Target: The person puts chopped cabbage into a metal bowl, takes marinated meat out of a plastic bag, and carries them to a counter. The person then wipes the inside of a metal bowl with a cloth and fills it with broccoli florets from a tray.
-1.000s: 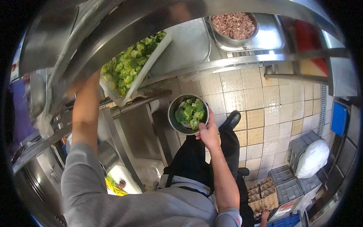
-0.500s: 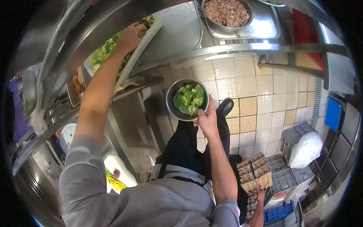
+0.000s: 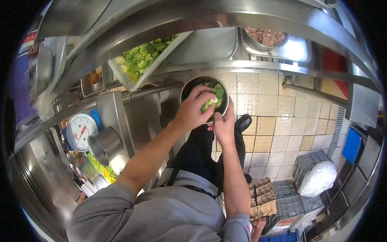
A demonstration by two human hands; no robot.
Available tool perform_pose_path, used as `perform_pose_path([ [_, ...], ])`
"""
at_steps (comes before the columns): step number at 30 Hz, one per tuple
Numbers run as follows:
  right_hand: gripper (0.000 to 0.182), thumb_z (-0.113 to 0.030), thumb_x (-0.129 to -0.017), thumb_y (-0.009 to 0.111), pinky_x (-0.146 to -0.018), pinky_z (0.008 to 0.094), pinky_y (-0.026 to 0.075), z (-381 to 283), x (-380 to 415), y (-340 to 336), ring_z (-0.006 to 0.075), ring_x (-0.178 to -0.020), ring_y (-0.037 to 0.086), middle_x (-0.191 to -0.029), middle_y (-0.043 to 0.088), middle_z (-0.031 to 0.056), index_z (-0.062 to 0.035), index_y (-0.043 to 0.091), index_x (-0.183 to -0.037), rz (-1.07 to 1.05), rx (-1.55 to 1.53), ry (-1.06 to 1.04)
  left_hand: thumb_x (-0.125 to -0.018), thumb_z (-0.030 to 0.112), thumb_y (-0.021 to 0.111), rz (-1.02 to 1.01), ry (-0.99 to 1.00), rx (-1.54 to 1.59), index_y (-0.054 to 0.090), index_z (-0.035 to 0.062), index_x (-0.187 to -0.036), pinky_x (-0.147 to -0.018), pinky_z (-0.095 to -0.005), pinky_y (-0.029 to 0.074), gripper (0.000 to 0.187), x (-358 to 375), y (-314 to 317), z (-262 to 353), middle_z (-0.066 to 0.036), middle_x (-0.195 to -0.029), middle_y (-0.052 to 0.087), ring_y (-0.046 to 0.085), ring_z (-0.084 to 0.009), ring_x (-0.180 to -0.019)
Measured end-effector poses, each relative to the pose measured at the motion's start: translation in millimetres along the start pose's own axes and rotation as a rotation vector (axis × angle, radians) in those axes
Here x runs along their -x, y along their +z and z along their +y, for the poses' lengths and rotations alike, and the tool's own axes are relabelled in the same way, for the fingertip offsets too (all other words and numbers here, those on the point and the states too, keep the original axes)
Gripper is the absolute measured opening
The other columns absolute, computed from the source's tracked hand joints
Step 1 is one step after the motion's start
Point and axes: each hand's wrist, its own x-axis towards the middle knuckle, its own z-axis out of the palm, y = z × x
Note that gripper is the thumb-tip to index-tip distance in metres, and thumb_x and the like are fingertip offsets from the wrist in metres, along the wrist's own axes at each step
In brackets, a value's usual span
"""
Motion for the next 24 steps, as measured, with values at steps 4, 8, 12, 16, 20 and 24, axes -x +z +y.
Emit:
perform_pose_path([
  [4,0.069,0.005,-0.092,0.043,-0.048,0.0254,0.058,7,-1,-16,0.0172,-0.073,0.068,-0.122,0.061,0.0178,-0.0111,0.026,-0.157,0.044,0.056,-0.015,-0.084,0.017,0.078,0.028,0.349,-0.138,0.064,0.0068,-0.130,-0.112,-0.0455,0.042,0.049,8,1,-7,-0.026,-0.142,0.051,0.049,-0.0433,-0.134],
  [8,0.065,0.006,-0.090,0.045,-0.045,0.0230,0.054,8,15,-20,0.0145,-0.065,0.065,-0.113,0.063,0.0131,-0.0111,0.034,-0.152,0.112,0.007,0.035,-0.089,0.016,0.071,0.502,-0.092,-0.110,0.060,0.0016,-0.133,-0.108,-0.0439,0.044,0.047,9,-2,-22,-0.027,-0.140,0.055,0.054,-0.0418,-0.129],
  [12,0.069,0.005,-0.090,0.046,-0.048,0.0246,0.057,5,22,-19,0.0164,-0.070,0.068,-0.118,0.062,0.0149,-0.0102,0.029,-0.155,0.022,-0.001,0.006,-0.092,0.011,0.056,0.007,-0.405,0.199,0.055,0.0075,-0.140,-0.095,-0.0421,0.052,0.049,16,-4,-62,-0.024,-0.118,0.069,0.067,-0.0392,-0.111],
  [16,0.073,0.000,-0.093,0.049,-0.055,0.0281,0.062,-16,31,-23,0.0195,-0.080,0.072,-0.126,0.060,0.0180,-0.0111,0.020,-0.159,-0.115,0.085,0.053,-0.092,0.010,0.055,0.001,-0.471,0.074,0.058,0.0100,-0.138,-0.093,-0.0436,0.053,0.046,9,-28,-67,-0.024,-0.115,0.069,0.067,-0.0406,-0.108],
  [20,0.072,-0.003,-0.096,0.049,-0.050,0.0289,0.060,-36,26,-30,0.0189,-0.067,0.070,-0.123,0.061,0.0180,-0.0141,0.019,-0.161,-0.209,0.140,0.175,-0.091,0.004,0.055,-0.131,-0.185,0.084,0.063,0.0080,-0.132,-0.091,-0.0413,0.053,0.043,-10,-42,-53,-0.023,-0.111,0.070,0.069,-0.0370,-0.102],
  [24,0.073,-0.001,-0.094,0.048,-0.046,0.0288,0.058,-26,23,-38,0.0178,-0.053,0.066,-0.116,0.064,0.0179,-0.0150,0.021,-0.160,-0.202,0.121,0.277,-0.084,0.001,0.049,-0.330,-0.121,-0.004,0.067,0.0128,-0.126,-0.088,-0.0499,0.054,0.047,-25,-49,-35,-0.024,-0.106,0.070,0.068,-0.0430,-0.097],
])
